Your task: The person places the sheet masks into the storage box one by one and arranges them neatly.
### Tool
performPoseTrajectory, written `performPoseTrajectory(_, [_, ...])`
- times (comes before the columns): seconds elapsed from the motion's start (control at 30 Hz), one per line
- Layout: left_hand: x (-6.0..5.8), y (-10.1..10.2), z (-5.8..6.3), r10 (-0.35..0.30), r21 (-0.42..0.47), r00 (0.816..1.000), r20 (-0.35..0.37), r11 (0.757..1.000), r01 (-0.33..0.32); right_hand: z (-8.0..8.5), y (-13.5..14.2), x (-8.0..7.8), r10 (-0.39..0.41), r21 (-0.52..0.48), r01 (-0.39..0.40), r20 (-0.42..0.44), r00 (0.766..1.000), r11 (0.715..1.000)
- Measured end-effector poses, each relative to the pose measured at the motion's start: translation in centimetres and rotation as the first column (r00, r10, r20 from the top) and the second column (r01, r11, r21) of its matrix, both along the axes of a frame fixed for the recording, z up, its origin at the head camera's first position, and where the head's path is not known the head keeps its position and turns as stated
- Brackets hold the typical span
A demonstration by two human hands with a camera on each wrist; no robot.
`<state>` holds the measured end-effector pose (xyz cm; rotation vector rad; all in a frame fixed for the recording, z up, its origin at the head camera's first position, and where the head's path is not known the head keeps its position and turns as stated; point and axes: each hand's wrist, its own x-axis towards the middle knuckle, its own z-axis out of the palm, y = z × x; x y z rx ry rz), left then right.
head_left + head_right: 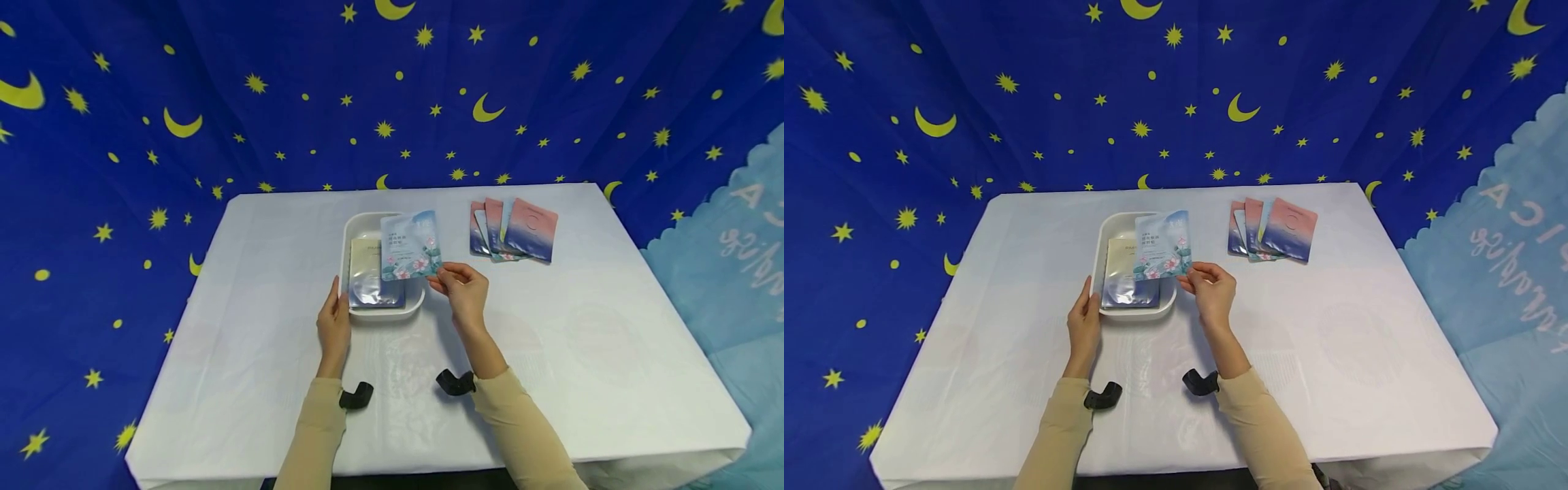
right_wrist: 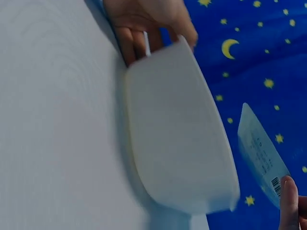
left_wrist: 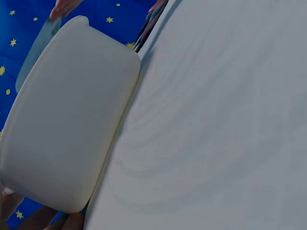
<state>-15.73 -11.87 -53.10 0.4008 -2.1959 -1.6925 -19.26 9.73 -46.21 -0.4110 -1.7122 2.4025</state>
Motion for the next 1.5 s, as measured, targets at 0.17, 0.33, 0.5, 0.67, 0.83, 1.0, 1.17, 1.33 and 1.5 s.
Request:
performPoseTrajectory(0.17, [0.0,0.0,0.1,0.0,0.004,1.0,-0.004,1.0,0.0,-0.4,-1.9,-0.3,0.037,0.11,-0.036,-0.013,0.999,0.993])
performPoseTrajectory(0.33, [0.0,0.0,0.1,-0.004,0.005,1.0,-0.005,1.0,0.004,-0.8,-3.4,-0.2,0.074,0.264,-0.067,-0.02,0.997,0.962])
performPoseTrajectory(0.5, [0.0,0.0,0.1,0.001,0.004,1.0,-0.004,1.0,-0.001,-1.2,-4.4,0.1,0.121,0.346,-0.104,-0.027,0.992,0.932])
performPoseTrajectory(0.67, [0.0,0.1,0.1,0.011,-0.01,1.0,0.002,1.0,-0.011,-1.5,-5.0,0.4,0.144,0.41,-0.118,-0.033,0.989,0.904])
performPoseTrajectory(0.83, [0.0,0.1,0.1,0.008,-0.006,1.0,0.012,1.0,-0.008,-1.5,-5.0,0.6,0.188,0.447,-0.152,-0.037,0.982,0.881])
performPoseTrajectory(1.0, [0.1,0.0,0.1,-0.016,0.012,1.0,0.017,1.0,0.015,-1.3,-4.2,0.7,0.203,0.433,-0.167,-0.038,0.979,0.886])
performPoseTrajectory(1.17, [0.2,-0.1,0.2,-0.01,0.005,0.999,0.032,1.0,0.01,-1.3,-3.0,0.5,0.176,0.446,-0.14,-0.038,0.984,0.884])
performPoseTrajectory(1.33, [0.1,-0.1,0.2,-0.01,0.028,1.0,0.016,1.0,0.009,-1.4,-0.7,-0.1,0.118,0.458,-0.095,-0.022,0.993,0.884])
performPoseTrajectory(1.5, [0.0,0.1,0.2,-0.018,0.036,1.0,0.025,0.999,0.017,-1.1,3.6,-1.8,0.017,0.524,0.017,-0.06,0.998,0.851])
